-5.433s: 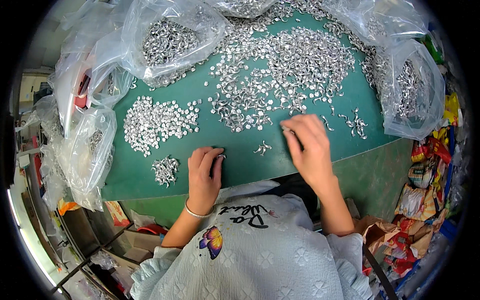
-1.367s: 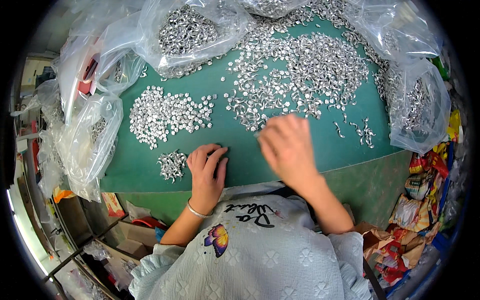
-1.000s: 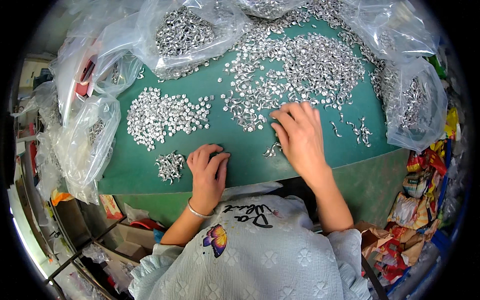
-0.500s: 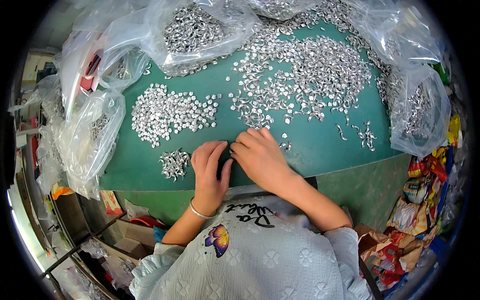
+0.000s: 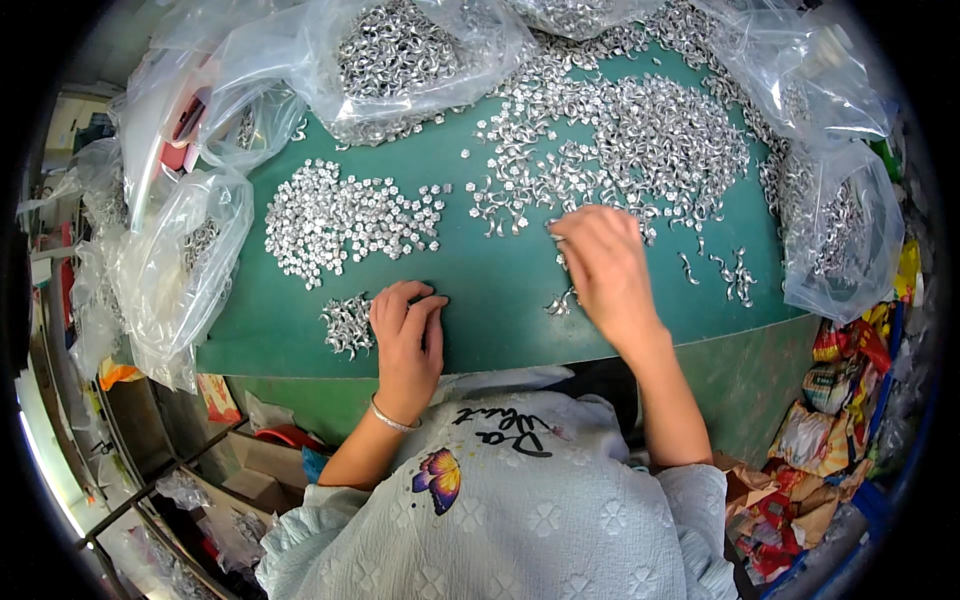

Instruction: The person sorts small metal components by hand, picking individual pieces from a large central pile on a green workbench and moving them into separate piles or towards plastic bags.

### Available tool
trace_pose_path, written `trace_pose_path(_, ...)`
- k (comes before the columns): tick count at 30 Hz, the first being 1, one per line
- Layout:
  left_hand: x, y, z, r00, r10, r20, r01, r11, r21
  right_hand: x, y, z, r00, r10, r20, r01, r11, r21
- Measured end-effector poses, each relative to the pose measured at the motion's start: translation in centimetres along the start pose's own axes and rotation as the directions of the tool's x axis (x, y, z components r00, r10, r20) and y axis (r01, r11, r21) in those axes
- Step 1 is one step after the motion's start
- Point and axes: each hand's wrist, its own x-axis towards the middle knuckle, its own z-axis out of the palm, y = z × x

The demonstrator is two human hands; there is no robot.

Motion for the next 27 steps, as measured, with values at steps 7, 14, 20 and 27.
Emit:
trace_pose_path(7, 1.1, 1.1, 0.1, 1.0, 0.01, -0.01, -0.01, 1.0, -0.008, 0.4, -0.5, -0.6, 0.98, 0.119, -0.156, -0.133, 0.988, -0.083)
trace_pose_path(14, 5.7, 3.0, 2.3, 0.992, 0.03, 0.125, -0.044, 0.992, 0.116, 1.9, -2.4, 2.9, 1.0, -0.012, 0.025, 0.016, 0.991, -0.135)
trace_pose_path(20, 5.2, 2.1, 2.4, 0.985, 0.074, 0.158, -0.079, 0.997, 0.026, 1.1, -1.6, 1.1, 0.994, 0.01, 0.107, -0.02, 0.995, 0.095)
trace_pose_path(27, 6.3, 2.7, 2.8, 0.98, 0.09, 0.175, -0.088, 0.996, -0.02, 1.4, -2.2, 0.3, 0.984, -0.034, 0.174, 0.022, 0.997, 0.073)
